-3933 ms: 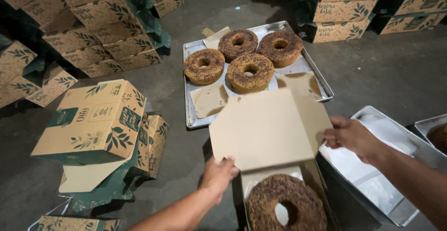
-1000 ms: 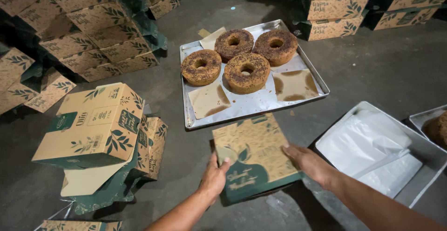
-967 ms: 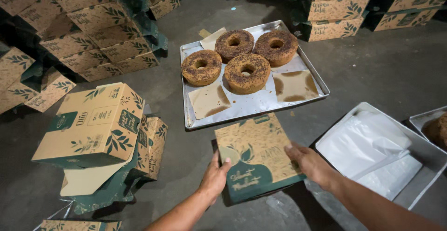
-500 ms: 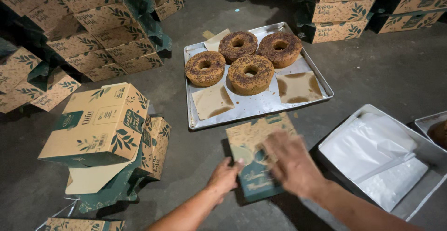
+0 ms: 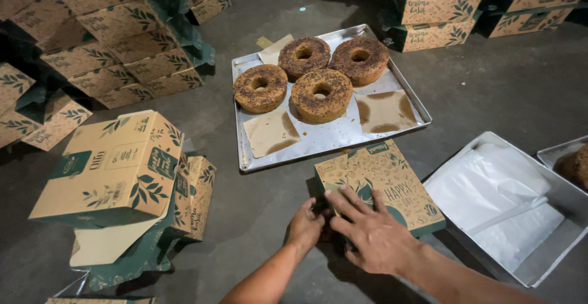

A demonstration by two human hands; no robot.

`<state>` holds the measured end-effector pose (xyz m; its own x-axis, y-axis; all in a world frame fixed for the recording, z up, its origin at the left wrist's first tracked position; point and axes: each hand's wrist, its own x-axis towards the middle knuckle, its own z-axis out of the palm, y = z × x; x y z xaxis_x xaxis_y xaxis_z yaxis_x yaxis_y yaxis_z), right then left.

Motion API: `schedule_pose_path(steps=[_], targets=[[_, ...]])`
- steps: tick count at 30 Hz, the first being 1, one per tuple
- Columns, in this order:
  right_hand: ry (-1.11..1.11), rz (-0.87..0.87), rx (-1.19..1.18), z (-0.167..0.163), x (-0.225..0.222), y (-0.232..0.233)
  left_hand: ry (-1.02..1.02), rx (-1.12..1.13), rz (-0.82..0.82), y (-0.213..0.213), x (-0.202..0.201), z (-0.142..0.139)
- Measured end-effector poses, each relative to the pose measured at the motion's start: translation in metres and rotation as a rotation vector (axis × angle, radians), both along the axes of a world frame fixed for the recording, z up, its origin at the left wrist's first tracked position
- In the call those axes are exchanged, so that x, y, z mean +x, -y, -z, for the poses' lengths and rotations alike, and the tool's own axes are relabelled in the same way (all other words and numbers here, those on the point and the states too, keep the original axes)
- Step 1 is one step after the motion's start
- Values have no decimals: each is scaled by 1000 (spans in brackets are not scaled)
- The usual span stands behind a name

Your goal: The person packages round, chocolate-sprinkled donuts into small cardboard boxes. They open each box, place a plastic liner inside, add one donut, and close the box, repeating this process for several units.

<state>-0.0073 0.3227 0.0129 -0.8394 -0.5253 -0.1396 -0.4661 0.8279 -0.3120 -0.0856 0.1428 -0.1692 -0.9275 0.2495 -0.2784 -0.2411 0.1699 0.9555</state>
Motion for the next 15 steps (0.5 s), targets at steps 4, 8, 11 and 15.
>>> schedule_pose_path(steps=[4,8,11,15], targets=[[-38,-12,-27,11,-2,1,-3,-98,23,1,4,-10],[-53,-24,-86,17,-3,-4,51,-148,27,1,10,-32],[-60,-44,-84,17,-3,-6,139,-138,15,-2,12,-42],[-28,-43,-22,14,-2,-4,34,-102,69,-3,9,-42]])
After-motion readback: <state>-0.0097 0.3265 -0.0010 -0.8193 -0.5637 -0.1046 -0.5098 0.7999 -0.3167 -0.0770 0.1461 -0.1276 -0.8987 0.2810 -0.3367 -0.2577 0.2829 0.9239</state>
